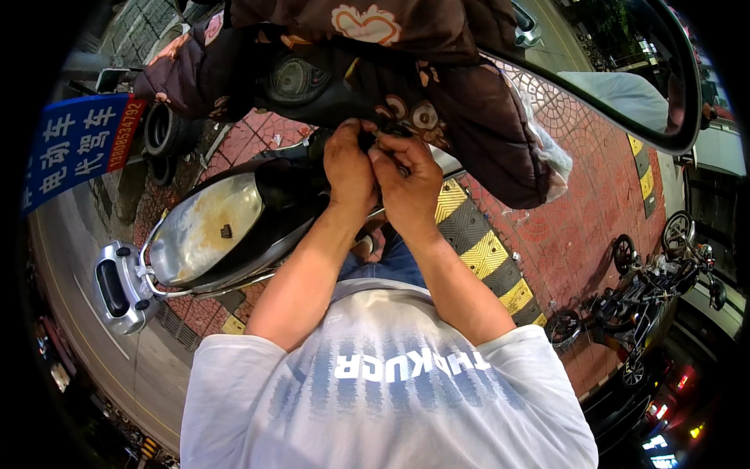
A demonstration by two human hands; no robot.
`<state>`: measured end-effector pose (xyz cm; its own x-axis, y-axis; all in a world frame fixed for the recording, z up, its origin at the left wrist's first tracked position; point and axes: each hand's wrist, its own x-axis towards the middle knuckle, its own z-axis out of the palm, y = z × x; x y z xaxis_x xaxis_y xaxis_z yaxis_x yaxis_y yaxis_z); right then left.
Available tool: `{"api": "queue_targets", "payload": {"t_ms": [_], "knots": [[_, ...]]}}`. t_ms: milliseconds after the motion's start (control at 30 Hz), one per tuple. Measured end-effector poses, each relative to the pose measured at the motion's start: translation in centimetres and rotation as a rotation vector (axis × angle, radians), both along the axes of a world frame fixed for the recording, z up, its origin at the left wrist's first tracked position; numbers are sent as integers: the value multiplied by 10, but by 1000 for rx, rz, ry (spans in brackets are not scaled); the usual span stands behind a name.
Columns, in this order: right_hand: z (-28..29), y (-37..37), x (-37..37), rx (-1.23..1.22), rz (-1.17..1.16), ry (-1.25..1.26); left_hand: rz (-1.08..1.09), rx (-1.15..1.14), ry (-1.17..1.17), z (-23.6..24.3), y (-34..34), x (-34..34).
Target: The person works on the front console of a scooter by using a screwdriver to remove or tighten screws and then handles wires near the ignition or dashboard area.
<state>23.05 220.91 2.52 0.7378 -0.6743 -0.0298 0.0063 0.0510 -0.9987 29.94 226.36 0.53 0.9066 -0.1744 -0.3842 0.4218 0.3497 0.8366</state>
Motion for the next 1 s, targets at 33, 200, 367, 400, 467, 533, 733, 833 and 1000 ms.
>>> {"api": "queue_targets", "payload": {"t_ms": [33,200,367,400,467,533,733,833,1000], "knots": [[-2,-1,0,-18,3,-4,-2,60,-50,-1,-1,0],[-8,-6,-1,-52,30,21,53,-107,154,9,-4,-3],[-10,-10,-1,-76,23,0,48,-160,297,13,-2,-4],[-7,-9,-1,-147,13,-5,66,-179,258,8,-4,-4],[-8,-11,-2,-209,29,9,80,-195,230,6,-6,-5],[-7,-13,-2,-219,22,4,71,-189,254,7,-6,-6],[-13,-29,-24,-102,-23,81,-154,-283,286,11,14,-12],[-16,-33,-31,-128,1,113,-212,-227,223,20,17,-15],[-9,-22,-31,-283,43,146,-172,-180,143,19,24,-17]]}}
